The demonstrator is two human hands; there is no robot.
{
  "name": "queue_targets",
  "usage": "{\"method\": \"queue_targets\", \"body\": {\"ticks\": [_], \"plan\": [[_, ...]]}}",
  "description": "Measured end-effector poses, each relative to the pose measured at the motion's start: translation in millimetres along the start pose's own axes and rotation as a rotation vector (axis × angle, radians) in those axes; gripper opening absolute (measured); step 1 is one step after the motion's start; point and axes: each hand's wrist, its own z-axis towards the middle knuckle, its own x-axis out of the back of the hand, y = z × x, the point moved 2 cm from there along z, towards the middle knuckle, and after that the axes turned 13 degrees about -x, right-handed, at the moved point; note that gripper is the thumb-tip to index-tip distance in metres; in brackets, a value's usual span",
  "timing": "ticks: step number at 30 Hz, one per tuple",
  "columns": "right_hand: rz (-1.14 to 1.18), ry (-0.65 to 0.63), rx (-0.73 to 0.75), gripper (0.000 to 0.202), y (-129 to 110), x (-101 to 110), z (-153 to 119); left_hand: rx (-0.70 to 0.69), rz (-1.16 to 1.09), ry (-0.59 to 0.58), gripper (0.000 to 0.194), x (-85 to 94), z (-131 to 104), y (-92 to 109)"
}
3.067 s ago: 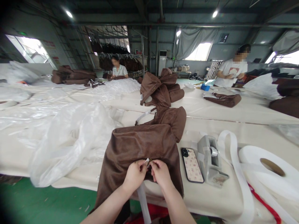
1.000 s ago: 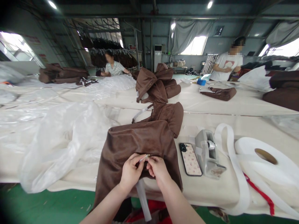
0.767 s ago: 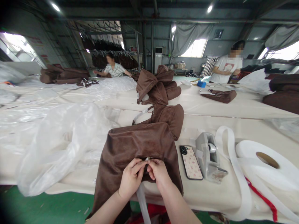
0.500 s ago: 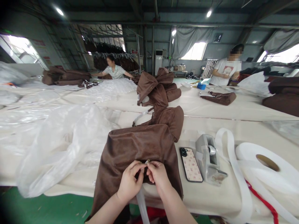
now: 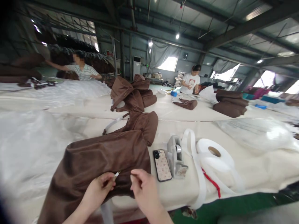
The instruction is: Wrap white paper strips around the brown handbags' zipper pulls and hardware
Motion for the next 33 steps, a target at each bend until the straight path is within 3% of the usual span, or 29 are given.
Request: {"method": "queue_targets", "body": {"ticks": [2,5,6,8,11,13,18,22,25,30,33], "plan": [[-0.088,0.409,0.149,0.029,0.3,64.0,-11.7,0.013,0.061,0.004,0.022,-1.4,0.0,-3.6],[-0.221,0.915,0.112,0.038,12.3,154.8,-19.8,0.039,0.068,0.031,0.024,-4.9,0.9,-8.6],[-0.26,0.961,0.054,0.041,18.9,176.7,-17.8,0.046,0.049,0.043,0.025,-6.4,1.3,-10.3],[-0.29,0.862,-0.06,0.043,33.3,203.1,-8.4,0.054,0.015,0.073,0.026,-8.9,2.0,-13.0],[-0.225,0.64,-0.152,0.039,49.5,206.2,6.5,0.063,0.002,0.121,0.031,-10.5,2.1,-13.4],[-0.131,0.593,-0.155,0.035,52.6,197.3,12.1,0.07,0.015,0.132,0.034,-10.3,2.0,-10.7],[0.111,0.604,-0.06,0.028,49.1,186.1,11.3,0.039,0.115,0.105,0.029,-8.6,1.6,-2.6],[0.084,0.663,0.069,0.027,57.5,192.0,-2.8,0.031,0.141,0.094,0.026,-9.7,-0.5,-4.8],[-0.022,0.686,-0.006,0.032,70.2,189.7,-13.5,0.023,0.142,0.113,0.027,-11.1,-2.1,-8.4],[0.036,0.51,-0.196,0.04,84.5,181.5,-16.5,-0.011,0.082,0.16,0.026,-11.7,-1.1,-12.7],[-0.125,0.631,-0.281,0.037,86.3,193.1,-23.2,-0.044,0.054,0.178,0.024,-12.3,-1.3,-12.6]]}}
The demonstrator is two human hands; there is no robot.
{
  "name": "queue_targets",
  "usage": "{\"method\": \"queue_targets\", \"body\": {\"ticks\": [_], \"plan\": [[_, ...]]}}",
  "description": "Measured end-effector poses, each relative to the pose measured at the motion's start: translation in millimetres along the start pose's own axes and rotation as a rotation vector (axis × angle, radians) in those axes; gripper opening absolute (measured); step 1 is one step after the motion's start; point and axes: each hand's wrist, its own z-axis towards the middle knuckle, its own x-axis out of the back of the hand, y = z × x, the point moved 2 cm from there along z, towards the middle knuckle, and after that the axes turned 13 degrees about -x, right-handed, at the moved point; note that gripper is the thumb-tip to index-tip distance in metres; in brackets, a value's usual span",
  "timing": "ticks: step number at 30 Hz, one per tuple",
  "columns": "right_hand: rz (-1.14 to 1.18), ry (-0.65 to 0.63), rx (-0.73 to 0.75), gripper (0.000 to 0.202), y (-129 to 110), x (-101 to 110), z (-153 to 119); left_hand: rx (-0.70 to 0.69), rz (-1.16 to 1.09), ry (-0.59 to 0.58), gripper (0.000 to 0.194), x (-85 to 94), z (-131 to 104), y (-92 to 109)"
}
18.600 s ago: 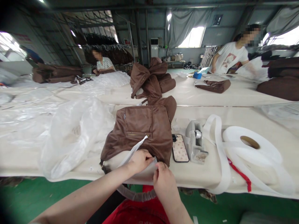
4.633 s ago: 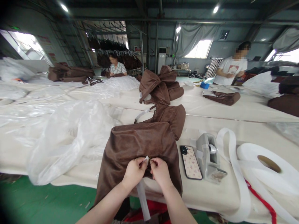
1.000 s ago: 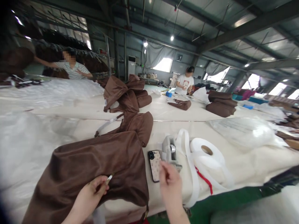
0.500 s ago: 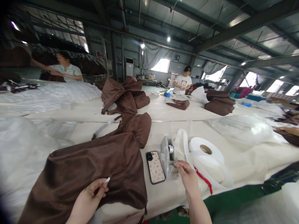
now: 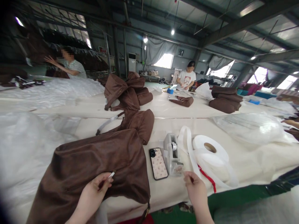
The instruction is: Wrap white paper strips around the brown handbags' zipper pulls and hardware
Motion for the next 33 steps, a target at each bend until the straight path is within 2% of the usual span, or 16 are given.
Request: {"method": "queue_targets", "body": {"ticks": [3,5,7,9,11,14,16,19,27,29,33], "plan": [[-0.111,0.133,-0.001,0.036,-5.8,8.1,-10.3,-0.071,0.028,0.05,0.022,-1.3,-4.3,5.2],[-0.014,0.071,0.045,0.038,-21.0,-5.6,-28.5,-0.126,0.083,0.104,0.022,-2.8,-7.9,10.0],[0.154,-0.144,0.11,0.039,-44.5,-39.2,-54.9,-0.164,0.133,0.148,0.022,-4.8,-11.3,13.9],[0.262,-0.491,0.154,0.037,-70.4,-87.7,-84.8,-0.188,0.159,0.165,0.022,-6.5,-14.4,16.3],[0.291,-0.766,0.132,0.036,-90.7,-137.7,-110.1,-0.205,0.172,0.163,0.023,-7.4,-17.2,17.8],[0.26,-0.981,0.057,0.034,-104.4,-194.8,-128.4,-0.235,0.195,0.156,0.025,-7.6,-20.6,18.9],[0.222,-1.031,0.027,0.032,-104.5,-215.8,-129.6,-0.252,0.213,0.16,0.026,-7.8,-21.9,19.0],[0.186,-1.036,0.007,0.028,-99.4,-227.4,-125.5,-0.271,0.225,0.169,0.026,-8.8,-22.8,18.5],[0.145,-0.998,-0.024,0.023,-90.0,-228.2,-120.9,-0.255,0.186,0.157,0.024,-5.9,-19.6,19.1],[0.127,-0.999,-0.02,0.024,-89.1,-225.6,-121.2,-0.21,0.094,0.127,0.023,-1.2,-15.3,18.7],[0.1,-1.008,-0.013,0.027,-90.3,-223.0,-123.8,0.018,-0.297,-0.056,0.019,2.7,-8.9,16.1]]}}
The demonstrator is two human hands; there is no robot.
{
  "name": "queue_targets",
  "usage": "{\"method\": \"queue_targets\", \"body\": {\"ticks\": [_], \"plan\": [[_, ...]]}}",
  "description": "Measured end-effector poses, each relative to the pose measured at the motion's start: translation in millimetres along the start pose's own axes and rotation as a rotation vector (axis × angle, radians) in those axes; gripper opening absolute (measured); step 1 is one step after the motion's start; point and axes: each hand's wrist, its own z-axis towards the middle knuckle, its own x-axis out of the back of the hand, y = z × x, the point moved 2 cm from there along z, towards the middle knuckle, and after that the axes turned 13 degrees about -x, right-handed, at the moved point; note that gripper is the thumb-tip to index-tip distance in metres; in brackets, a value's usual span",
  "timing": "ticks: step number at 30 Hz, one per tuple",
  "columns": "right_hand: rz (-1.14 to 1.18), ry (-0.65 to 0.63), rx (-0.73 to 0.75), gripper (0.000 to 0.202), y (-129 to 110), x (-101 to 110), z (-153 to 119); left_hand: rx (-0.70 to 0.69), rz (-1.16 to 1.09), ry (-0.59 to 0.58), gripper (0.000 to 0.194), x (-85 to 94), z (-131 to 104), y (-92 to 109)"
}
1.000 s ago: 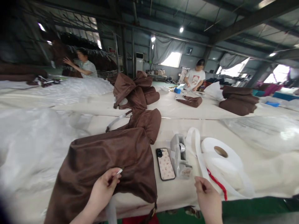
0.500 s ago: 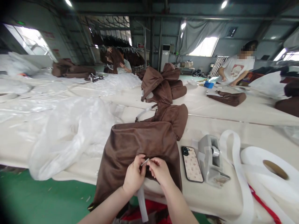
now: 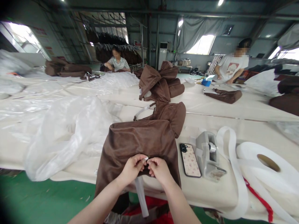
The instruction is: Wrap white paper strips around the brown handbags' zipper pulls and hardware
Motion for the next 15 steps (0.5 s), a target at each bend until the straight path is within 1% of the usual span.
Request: {"method": "queue_targets", "body": {"ticks": [2,3,6,8,12,15], "plan": [[-0.006,-0.003,0.005,0.027,-1.1,-2.8,0.7,0.071,-0.137,-0.012,0.019,-0.3,-0.5,1.0],[-0.008,-0.005,0.009,0.027,-1.4,-4.5,1.4,0.073,-0.163,0.007,0.019,-0.7,-1.5,2.3],[-0.007,-0.001,0.013,0.028,-0.3,-8.6,4.2,0.008,-0.161,0.067,0.017,-2.9,-6.2,8.1],[0.004,0.014,0.001,0.029,1.7,-9.6,5.7,-0.037,-0.125,0.085,0.017,-4.8,-9.7,10.9],[0.074,0.064,-0.011,0.023,4.1,-7.8,6.9,-0.119,0.047,0.103,0.016,-8.4,-14.6,9.8],[0.161,0.028,-0.005,0.021,2.0,-5.8,5.0,-0.161,0.133,0.116,0.016,-11.6,-16.4,9.5]]}}
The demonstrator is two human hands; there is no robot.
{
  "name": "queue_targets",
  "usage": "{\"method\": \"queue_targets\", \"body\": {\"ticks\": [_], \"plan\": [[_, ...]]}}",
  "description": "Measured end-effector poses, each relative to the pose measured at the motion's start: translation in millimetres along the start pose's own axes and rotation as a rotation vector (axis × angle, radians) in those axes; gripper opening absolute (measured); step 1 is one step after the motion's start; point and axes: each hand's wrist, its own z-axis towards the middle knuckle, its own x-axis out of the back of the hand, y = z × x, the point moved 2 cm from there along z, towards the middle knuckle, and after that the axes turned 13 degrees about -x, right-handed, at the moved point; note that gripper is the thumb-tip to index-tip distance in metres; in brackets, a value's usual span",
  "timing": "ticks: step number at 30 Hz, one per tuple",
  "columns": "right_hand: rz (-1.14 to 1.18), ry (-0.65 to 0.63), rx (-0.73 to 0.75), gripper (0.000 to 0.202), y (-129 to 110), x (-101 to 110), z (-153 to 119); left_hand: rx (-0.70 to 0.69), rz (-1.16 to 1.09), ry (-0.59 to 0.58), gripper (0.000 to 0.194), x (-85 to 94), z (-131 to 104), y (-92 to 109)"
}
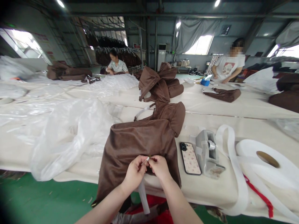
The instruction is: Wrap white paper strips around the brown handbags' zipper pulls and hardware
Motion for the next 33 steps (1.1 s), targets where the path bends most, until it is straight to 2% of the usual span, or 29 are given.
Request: {"method": "queue_targets", "body": {"ticks": [5,9,11,13,15,16,18,21,28,33], "plan": [[0.133,-0.18,-0.024,0.022,-5.2,2.1,-8.8,-0.062,0.165,0.012,0.016,-2.8,-2.2,14.0],[0.209,-0.255,-0.042,0.022,-5.4,3.4,-15.0,-0.116,0.181,0.027,0.022,-5.9,-8.7,18.1],[0.239,-0.269,-0.043,0.023,-4.7,3.9,-17.3,-0.101,0.158,0.101,0.025,-5.5,-12.2,14.5],[0.257,-0.281,-0.042,0.023,-3.9,4.1,-19.0,-0.06,0.152,0.158,0.02,-3.7,-14.0,10.3],[0.265,-0.298,-0.033,0.024,-3.2,3.8,-20.2,-0.036,0.155,0.125,0.007,-1.7,-13.4,8.3],[0.262,-0.303,-0.025,0.025,-2.9,3.4,-20.5,-0.037,0.16,0.092,0.006,-0.5,-12.4,8.4],[0.249,-0.305,-0.006,0.027,-2.3,2.4,-20.7,-0.064,0.192,0.054,0.012,2.7,-10.6,10.1],[0.209,-0.288,0.021,0.031,-2.1,0.4,-20.6,-0.127,0.284,0.077,0.019,7.5,-10.3,13.0],[0.191,-0.27,0.01,0.034,-1.3,0.0,-18.4,-0.369,0.441,0.034,0.029,9.8,-16.6,12.4],[0.225,-0.277,0.013,0.033,1.1,-0.6,-17.3,-0.373,0.433,0.026,0.027,9.5,-19.1,14.0]]}}
